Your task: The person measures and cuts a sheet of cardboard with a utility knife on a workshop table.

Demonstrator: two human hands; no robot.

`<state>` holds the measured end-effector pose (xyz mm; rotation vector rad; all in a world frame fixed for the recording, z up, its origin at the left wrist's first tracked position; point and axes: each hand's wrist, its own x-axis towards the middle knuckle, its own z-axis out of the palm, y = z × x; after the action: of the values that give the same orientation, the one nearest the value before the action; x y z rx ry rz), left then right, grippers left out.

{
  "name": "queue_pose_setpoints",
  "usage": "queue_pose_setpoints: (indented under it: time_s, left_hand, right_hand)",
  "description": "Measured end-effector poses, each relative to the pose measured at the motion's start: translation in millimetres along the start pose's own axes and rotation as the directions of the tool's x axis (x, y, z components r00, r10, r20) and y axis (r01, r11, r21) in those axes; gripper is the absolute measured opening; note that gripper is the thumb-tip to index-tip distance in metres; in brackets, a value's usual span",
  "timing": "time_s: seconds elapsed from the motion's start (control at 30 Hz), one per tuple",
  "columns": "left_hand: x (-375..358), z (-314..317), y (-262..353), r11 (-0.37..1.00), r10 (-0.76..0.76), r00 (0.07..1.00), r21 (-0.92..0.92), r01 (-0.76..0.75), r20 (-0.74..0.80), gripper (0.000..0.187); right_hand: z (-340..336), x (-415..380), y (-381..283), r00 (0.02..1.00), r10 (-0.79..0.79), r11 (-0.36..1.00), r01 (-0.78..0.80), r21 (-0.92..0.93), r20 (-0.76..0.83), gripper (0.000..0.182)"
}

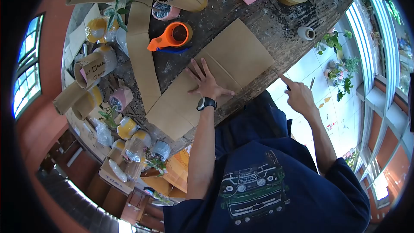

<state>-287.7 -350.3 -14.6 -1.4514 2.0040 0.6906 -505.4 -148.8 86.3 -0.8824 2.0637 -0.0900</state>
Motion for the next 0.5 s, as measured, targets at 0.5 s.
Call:
queue_pose_setpoints:
  time_s: [0.5]
  left_hand:
    - [0, 1, 0, 1.000, -0.001, 1.000, -0.008, 0.000, -0.018, 0.179]
  right_hand:
    - [-11, 91, -45, 0.936, -0.213, 0.975, 0.223, 0.004, -0.279, 0.066]
